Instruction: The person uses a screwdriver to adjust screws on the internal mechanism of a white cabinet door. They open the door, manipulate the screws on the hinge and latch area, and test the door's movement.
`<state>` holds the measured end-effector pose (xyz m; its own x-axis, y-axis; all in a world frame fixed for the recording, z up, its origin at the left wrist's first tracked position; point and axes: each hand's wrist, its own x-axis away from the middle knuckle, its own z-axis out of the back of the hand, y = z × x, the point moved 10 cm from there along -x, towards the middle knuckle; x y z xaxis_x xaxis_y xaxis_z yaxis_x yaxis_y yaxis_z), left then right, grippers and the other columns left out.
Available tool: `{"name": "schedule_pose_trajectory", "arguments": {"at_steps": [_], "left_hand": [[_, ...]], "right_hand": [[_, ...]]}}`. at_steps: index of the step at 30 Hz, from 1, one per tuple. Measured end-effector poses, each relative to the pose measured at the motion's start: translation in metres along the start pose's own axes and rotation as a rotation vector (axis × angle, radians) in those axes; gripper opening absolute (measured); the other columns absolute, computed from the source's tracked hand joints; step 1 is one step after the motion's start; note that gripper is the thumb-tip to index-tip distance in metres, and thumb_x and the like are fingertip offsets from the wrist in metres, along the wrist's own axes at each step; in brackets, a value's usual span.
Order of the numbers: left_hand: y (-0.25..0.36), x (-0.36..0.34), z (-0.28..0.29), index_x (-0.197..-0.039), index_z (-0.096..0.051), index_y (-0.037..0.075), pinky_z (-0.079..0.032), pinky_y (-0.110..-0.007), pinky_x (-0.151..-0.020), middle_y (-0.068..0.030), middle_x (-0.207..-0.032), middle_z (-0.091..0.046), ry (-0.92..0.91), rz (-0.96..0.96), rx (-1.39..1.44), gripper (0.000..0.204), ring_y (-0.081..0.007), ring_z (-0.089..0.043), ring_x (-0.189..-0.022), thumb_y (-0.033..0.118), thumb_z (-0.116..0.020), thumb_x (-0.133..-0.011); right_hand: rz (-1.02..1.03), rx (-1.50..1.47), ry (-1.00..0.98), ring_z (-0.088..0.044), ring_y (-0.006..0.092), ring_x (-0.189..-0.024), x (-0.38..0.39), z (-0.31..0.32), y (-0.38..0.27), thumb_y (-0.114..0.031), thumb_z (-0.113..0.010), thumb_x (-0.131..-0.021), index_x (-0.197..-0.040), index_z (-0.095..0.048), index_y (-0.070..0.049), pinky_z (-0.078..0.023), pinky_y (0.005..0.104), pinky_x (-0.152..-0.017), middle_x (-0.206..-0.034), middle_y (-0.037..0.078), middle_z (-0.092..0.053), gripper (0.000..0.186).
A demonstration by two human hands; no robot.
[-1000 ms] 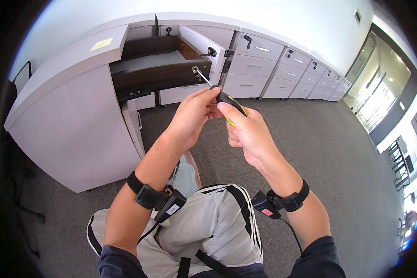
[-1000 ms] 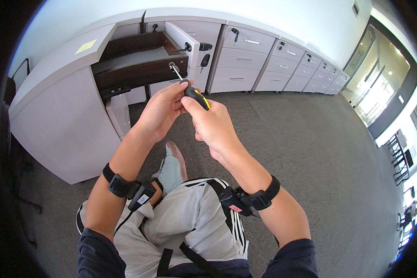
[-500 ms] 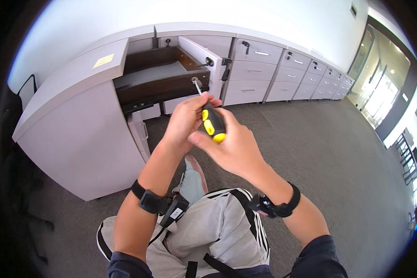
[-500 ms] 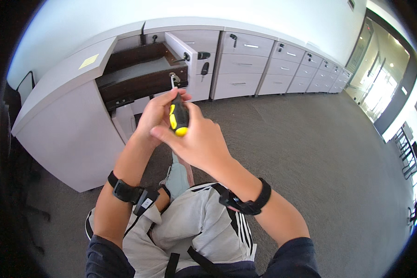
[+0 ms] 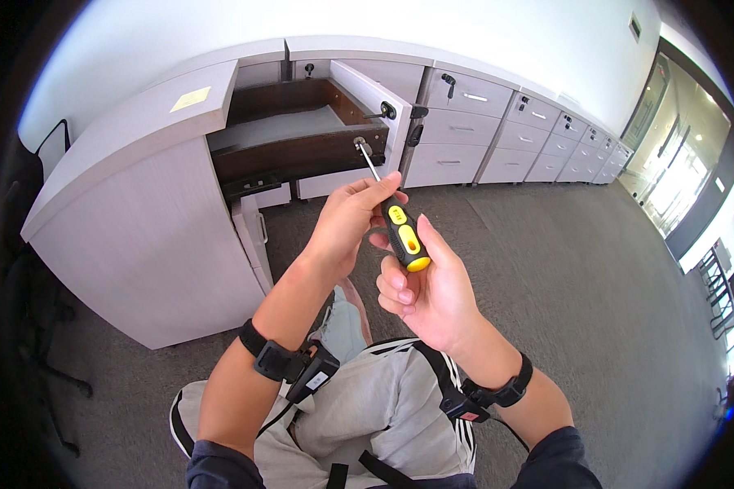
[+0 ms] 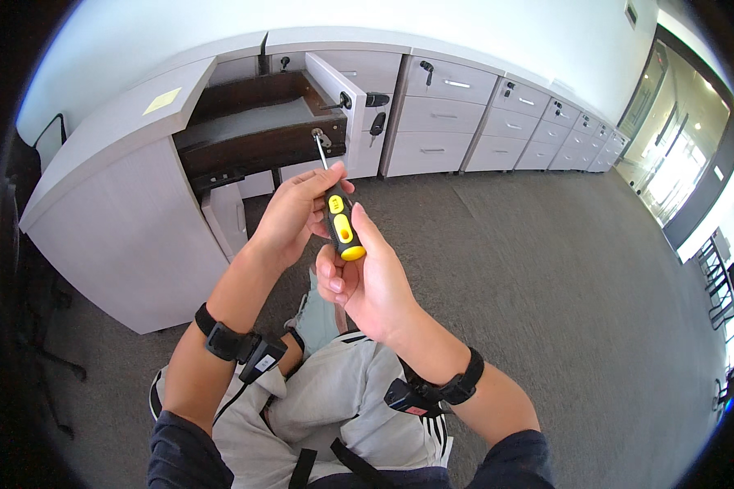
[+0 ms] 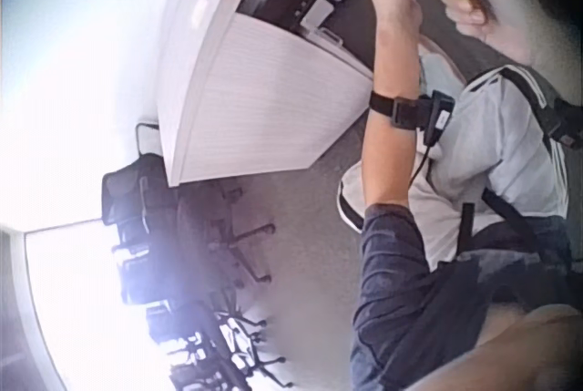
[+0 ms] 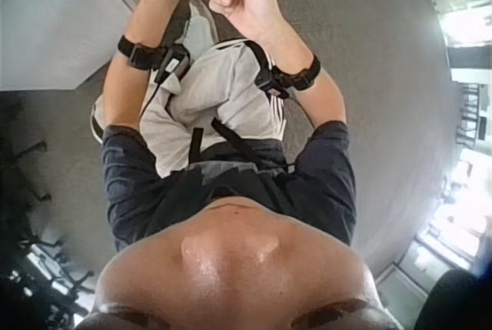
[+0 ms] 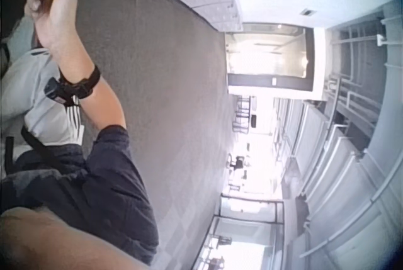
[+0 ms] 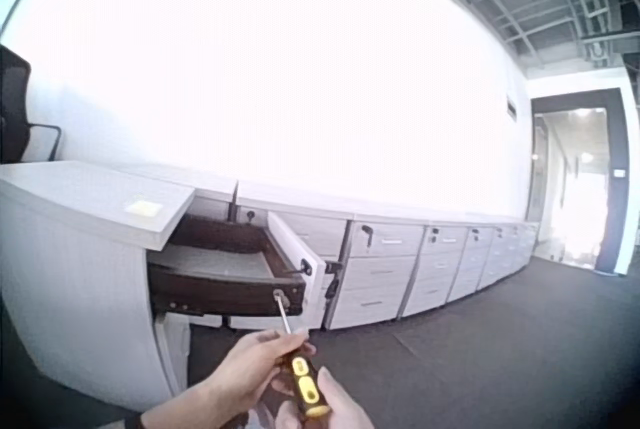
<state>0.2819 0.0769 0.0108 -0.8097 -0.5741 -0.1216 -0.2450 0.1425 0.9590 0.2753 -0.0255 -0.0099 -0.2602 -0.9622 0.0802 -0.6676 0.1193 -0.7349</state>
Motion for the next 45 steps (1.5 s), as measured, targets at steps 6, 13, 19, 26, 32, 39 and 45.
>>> {"name": "schedule_pose_trajectory", "arguments": {"at_steps": [6,13,19,26,32,39,45], "left_hand": [[0.007,-0.004,0.003,-0.081,-0.057,0.007,-0.039,-0.021,-0.056,0.0,-0.073,-0.053,0.047,-0.043,-0.149,0.039,-0.0069,-0.05,-0.065,0.045,-0.064,-0.085],[0.014,-0.004,0.003,-0.076,-0.058,0.007,-0.036,-0.02,-0.053,0.0021,-0.064,-0.048,0.055,-0.021,-0.191,0.041,-0.0059,-0.045,-0.058,0.047,-0.065,-0.084],[0.004,-0.016,0.001,-0.078,-0.059,0.006,-0.04,-0.021,-0.056,0.0005,-0.067,-0.053,0.018,-0.105,-0.189,0.035,-0.0071,-0.049,-0.059,0.039,-0.062,-0.088],[0.001,-0.019,-0.007,-0.088,-0.063,0.005,-0.04,-0.021,-0.068,0.0014,-0.075,-0.057,-0.035,-0.136,-0.053,0.03,-0.0063,-0.052,-0.07,0.035,-0.059,-0.091],[-0.002,-0.012,-0.008,-0.103,-0.064,0.002,-0.042,-0.024,-0.076,-0.0009,-0.082,-0.061,0.022,-0.1,-0.005,0.033,-0.0094,-0.055,-0.076,0.032,-0.056,-0.092],[0.004,-0.015,-0.008,-0.1,-0.061,0.001,-0.045,-0.025,-0.071,-0.0069,-0.087,-0.065,-0.014,-0.097,0.096,0.033,-0.0112,-0.058,-0.081,0.033,-0.054,-0.094],[0.01,-0.012,-0.015,-0.099,-0.06,0.004,-0.042,-0.025,-0.073,-0.0084,-0.092,-0.066,-0.024,-0.102,0.036,0.033,-0.0115,-0.058,-0.082,0.035,-0.049,-0.096]], "right_hand": [[0.02,-0.269,-0.143,-0.033,0.0106,-0.048,-0.005,-0.008,0.006,-0.049,-0.031,-0.097,-0.112,-0.05,0.002,-0.027,0.0248,-0.045,-0.054,0.001,-0.04,0.056],[0.095,-0.325,-0.153,-0.03,0.0084,-0.046,-0.011,-0.015,0.0,-0.049,-0.038,-0.096,-0.107,-0.049,0.0,-0.025,0.0236,-0.045,-0.05,-0.003,-0.034,0.052],[0.163,-0.083,0.042,-0.028,0.0066,-0.043,-0.013,0.015,-0.015,-0.042,-0.05,-0.093,-0.103,-0.05,0.0,-0.021,0.0228,-0.043,-0.048,-0.006,-0.028,0.043],[0.424,1.064,0.395,-0.051,0.0155,-0.042,0.003,0.034,-0.083,-0.033,-0.064,-0.084,-0.094,-0.06,0.0,-0.04,0.0296,-0.044,-0.052,0.004,-0.053,0.034],[0.905,1.985,0.529,-0.063,0.033,-0.057,0.029,-0.031,-0.087,-0.025,-0.067,-0.078,-0.105,-0.057,-0.003,-0.05,0.0412,-0.052,-0.06,0.015,-0.061,0.036],[0.398,0.813,0.301,-0.045,0.0115,-0.047,0.009,0.016,-0.055,-0.061,-0.054,-0.085,-0.123,-0.037,-0.005,-0.036,0.0241,-0.044,-0.075,0.007,-0.057,0.069],[0.008,-0.124,0.042,-0.036,0.012,-0.043,0.007,0.004,-0.017,-0.078,-0.037,-0.08,-0.102,-0.051,-0.001,-0.028,0.0235,-0.042,-0.069,0.005,-0.052,0.081]]}}
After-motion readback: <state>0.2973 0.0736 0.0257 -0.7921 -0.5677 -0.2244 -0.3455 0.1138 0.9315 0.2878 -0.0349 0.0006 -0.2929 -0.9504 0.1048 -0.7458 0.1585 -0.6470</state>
